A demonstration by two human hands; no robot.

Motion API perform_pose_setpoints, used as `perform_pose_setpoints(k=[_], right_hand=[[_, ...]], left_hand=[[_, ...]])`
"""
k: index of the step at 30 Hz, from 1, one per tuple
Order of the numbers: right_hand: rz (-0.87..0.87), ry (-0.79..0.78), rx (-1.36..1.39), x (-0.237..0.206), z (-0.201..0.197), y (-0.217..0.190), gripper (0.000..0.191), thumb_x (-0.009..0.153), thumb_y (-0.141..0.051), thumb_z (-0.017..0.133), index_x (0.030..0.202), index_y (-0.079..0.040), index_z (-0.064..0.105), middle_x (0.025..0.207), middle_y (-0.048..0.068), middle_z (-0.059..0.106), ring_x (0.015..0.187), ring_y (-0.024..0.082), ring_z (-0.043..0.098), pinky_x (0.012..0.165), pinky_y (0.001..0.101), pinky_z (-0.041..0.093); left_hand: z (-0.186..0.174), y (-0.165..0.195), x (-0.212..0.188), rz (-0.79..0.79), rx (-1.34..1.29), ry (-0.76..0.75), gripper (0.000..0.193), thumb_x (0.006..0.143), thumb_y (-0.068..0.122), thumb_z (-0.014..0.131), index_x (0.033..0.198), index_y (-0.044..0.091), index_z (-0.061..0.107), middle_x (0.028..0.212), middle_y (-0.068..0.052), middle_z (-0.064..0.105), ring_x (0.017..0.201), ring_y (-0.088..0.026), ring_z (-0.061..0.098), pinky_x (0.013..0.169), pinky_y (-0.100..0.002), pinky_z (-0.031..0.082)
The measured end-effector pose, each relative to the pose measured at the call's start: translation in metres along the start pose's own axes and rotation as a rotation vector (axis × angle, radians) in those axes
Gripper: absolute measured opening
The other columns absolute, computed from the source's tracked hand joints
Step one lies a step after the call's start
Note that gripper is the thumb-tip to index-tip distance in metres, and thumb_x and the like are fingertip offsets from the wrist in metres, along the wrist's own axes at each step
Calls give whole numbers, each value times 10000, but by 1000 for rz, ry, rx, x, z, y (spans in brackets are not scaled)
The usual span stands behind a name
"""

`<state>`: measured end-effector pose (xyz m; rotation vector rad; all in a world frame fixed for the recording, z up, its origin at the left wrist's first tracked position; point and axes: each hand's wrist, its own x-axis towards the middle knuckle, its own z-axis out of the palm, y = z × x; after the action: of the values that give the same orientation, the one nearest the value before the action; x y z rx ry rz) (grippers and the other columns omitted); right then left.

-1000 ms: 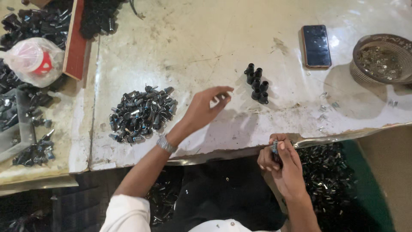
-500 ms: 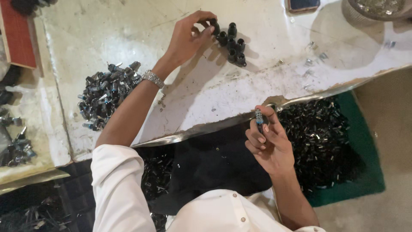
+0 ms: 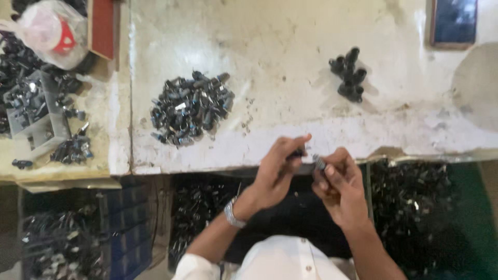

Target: The person repeatedly picks small metal components and black plastic caps from a table and bins, then assembles them by hand. The assembled units are placed into a green bin. The person handles the items one at a time throughout the clip.

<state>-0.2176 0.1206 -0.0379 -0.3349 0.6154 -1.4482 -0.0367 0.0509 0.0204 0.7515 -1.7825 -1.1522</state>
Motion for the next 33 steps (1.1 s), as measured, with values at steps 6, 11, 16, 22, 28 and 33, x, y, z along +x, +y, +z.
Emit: perform_pose_setpoints(k=[6,11,16,22,28,33], right_hand=[[-121,18,-664,2,25,14,62,997,-55,628,1026,-8,602,722,41,580,588,102,486,498,285,377],[-204,-249,-1595,12,36,5,155,910,-84,657,1042,-44,587,769,-22,645,681,47,588,582,286,485],[86,-11,-729,4,45,41,254,901,-41,637,1081,-155,498,767,-2,591,586,58,542,449,227,371],[150,-157,-281,7,45,54,257,1016,-156,650,1128,-114,424,717,-15,538,506,39,461,412,210,336],[312,-427,-642,4,60,44,358,1037,-348,529,1281,-101,442,791,44,683,659,107,631,535,230,424],[34,-595,-1224,16,88,30,325,1000,-312,629,1223,-78,648,915,55,736,745,136,658,663,279,538]], left_hand=[[-23,1,-19,192,190,-11,582,937,-80,609,1489,92,542,1192,-153,607,1079,-319,558,975,-390,498],[-38,-9,-38,165,295,-138,599,876,-80,567,1467,-35,482,1151,-183,610,1095,-389,540,1015,-461,440],[-45,-11,-48,128,341,-193,568,865,-89,558,1418,-34,440,1108,-169,642,1018,-369,557,986,-486,441],[-56,-7,-69,37,91,-111,583,1027,-4,578,1540,15,300,1196,-216,557,1087,-335,548,972,-441,461],[-59,-21,-118,-351,-668,117,681,958,109,577,1539,76,223,1049,-102,588,986,-164,564,892,-304,486],[-135,-22,-208,-412,-328,282,617,787,124,613,1387,-18,629,772,-91,641,729,-179,599,677,-301,454]])
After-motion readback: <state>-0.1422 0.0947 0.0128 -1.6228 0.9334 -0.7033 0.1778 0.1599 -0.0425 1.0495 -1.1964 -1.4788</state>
